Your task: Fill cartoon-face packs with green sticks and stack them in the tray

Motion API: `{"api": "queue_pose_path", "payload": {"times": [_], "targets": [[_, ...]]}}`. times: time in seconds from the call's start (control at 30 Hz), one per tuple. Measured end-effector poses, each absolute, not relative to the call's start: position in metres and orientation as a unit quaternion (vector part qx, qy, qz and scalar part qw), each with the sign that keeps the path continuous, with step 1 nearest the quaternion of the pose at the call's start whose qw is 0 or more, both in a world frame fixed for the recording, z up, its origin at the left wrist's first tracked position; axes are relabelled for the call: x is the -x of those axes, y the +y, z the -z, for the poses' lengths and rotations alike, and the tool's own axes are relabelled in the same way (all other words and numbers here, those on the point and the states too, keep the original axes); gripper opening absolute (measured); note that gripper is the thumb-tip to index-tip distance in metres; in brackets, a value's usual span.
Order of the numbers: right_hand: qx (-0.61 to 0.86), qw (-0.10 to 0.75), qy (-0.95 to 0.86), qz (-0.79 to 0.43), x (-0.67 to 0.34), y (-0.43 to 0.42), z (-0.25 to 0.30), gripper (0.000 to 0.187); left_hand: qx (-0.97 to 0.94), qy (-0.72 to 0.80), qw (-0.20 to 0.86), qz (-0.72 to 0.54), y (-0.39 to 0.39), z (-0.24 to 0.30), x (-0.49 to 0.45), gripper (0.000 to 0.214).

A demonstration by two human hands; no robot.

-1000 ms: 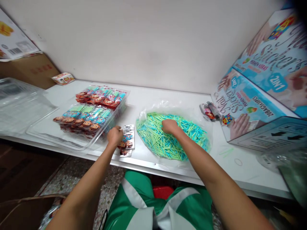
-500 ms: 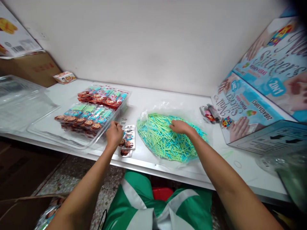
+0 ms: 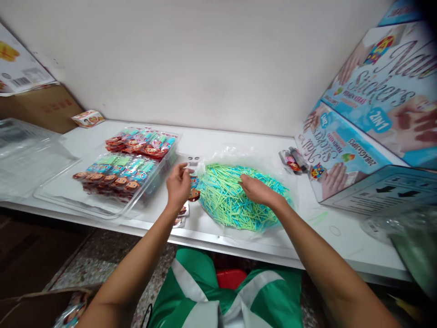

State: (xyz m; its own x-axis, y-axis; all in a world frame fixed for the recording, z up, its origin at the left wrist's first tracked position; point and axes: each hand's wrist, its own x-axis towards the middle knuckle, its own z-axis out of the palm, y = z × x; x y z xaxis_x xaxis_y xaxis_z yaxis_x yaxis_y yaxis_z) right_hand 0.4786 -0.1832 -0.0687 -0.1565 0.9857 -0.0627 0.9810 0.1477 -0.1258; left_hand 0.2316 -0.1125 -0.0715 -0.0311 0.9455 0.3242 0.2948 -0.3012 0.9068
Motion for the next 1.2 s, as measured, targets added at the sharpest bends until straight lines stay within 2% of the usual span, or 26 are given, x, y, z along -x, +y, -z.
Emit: {"api": "queue_pose_path", "payload": {"times": [0.13, 0.3, 0.37, 0.47, 0.63, 0.9, 1.0, 1.2], "targets": [[0.609, 0.034, -0.791, -0.033, -0.455, -0.197, 0.056, 0.022, -0.696, 0.445, 0.255, -0.502, -0.124, 0.063, -0.29, 0.022], [0.595, 0.071, -0.797, -0.081, -0.452, -0.201, 0.052, 0.017, -0.692, 0.398, 0.33, -0.504, -0.134, 0.074, -0.336, 0.017], [0.613, 0.138, -0.765, -0.141, -0.463, -0.2, 0.06, 0.019, -0.631, 0.409, 0.38, -0.538, -0.132, 0.079, -0.335, 0.016], [0.626, 0.291, -0.681, -0.245, -0.479, -0.197, 0.076, 0.023, -0.527, 0.409, 0.483, -0.567, -0.128, 0.081, -0.324, 0.013], [0.599, 0.47, -0.557, -0.333, -0.485, -0.188, 0.097, 0.03, -0.428, 0.383, 0.617, -0.537, -0.136, 0.076, -0.307, 0.019], [0.506, 0.623, -0.363, -0.473, -0.473, -0.188, 0.1, 0.026, -0.436, 0.267, 0.765, -0.392, -0.164, 0.078, -0.3, 0.021], [0.447, 0.647, -0.312, -0.533, -0.458, -0.196, 0.096, 0.022, -0.431, 0.234, 0.801, -0.345, -0.174, 0.09, -0.309, 0.022], [0.365, 0.682, -0.199, -0.602, -0.435, -0.215, 0.098, 0.017, -0.381, 0.229, 0.808, -0.387, -0.183, 0.105, -0.317, 0.021]]}}
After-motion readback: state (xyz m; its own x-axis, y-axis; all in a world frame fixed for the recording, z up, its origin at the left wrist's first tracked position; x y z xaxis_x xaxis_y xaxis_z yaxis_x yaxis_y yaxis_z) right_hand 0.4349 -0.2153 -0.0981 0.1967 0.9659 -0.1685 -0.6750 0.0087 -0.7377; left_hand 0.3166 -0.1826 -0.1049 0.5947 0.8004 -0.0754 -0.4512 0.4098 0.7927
